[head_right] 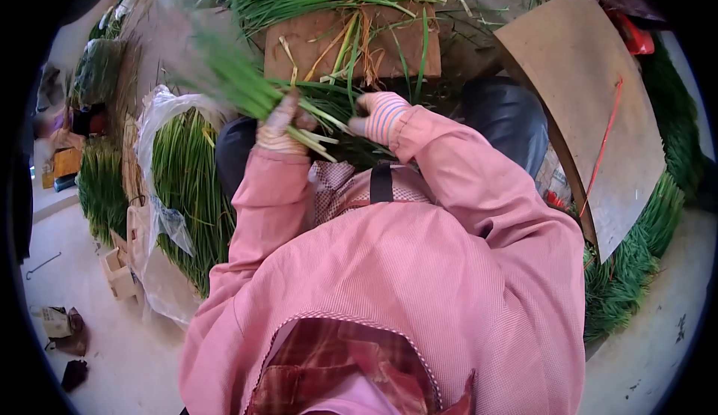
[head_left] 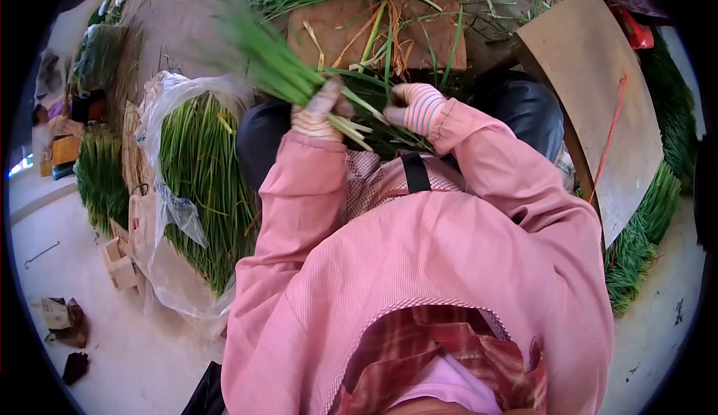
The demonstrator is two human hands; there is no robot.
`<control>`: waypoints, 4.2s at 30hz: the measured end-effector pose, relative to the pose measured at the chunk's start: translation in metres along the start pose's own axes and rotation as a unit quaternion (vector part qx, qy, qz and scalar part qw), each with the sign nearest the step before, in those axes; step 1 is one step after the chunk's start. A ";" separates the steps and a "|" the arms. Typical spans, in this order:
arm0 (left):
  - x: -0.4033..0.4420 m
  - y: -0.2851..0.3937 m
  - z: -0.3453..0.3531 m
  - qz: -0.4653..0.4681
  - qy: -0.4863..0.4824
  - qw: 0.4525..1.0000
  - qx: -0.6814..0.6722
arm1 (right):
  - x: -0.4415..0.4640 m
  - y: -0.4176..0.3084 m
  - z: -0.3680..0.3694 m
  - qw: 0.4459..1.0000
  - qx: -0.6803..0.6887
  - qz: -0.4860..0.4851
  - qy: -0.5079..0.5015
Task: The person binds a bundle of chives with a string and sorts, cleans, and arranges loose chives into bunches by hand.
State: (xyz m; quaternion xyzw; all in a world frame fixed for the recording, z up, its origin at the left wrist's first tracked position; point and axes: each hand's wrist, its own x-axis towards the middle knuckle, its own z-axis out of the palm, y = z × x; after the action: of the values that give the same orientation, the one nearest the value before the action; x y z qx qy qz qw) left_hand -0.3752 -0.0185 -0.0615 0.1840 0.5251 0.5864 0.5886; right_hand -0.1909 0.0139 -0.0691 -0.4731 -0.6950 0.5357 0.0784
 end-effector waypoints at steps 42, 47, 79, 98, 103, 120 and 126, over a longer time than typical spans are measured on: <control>0.198 0.005 0.084 -0.127 -0.033 0.989 -0.062 | -0.031 0.066 0.036 0.887 -0.298 0.107 -0.336; 0.151 0.057 0.075 -0.109 -0.054 0.991 -0.049 | -0.039 -0.013 -0.065 0.962 -0.204 -0.070 -0.170; -0.048 -0.027 0.038 -0.140 -0.072 0.958 -0.238 | -0.082 -0.013 -0.063 0.850 0.501 0.162 0.013; 0.020 0.095 0.011 0.199 -0.078 0.965 -0.154 | 0.059 0.031 -0.139 0.821 -0.411 -0.030 0.397; 0.012 0.041 0.012 0.000 -0.122 0.958 -0.260 | 0.086 0.037 -0.157 0.833 -0.472 0.124 0.259; -0.010 0.046 -0.011 0.067 -0.097 0.962 -0.244 | -0.018 -0.061 -0.183 0.979 -0.059 0.051 0.188; -0.025 0.043 -0.017 0.052 -0.061 0.961 -0.264 | -0.044 -0.051 -0.219 0.951 0.137 0.230 0.152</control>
State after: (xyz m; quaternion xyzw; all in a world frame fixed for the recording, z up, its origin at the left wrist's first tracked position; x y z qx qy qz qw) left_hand -0.4053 -0.0366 -0.0222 0.0847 0.3041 0.7220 0.6157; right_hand -0.0620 0.1292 0.0809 -0.6808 -0.4669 0.5512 0.1216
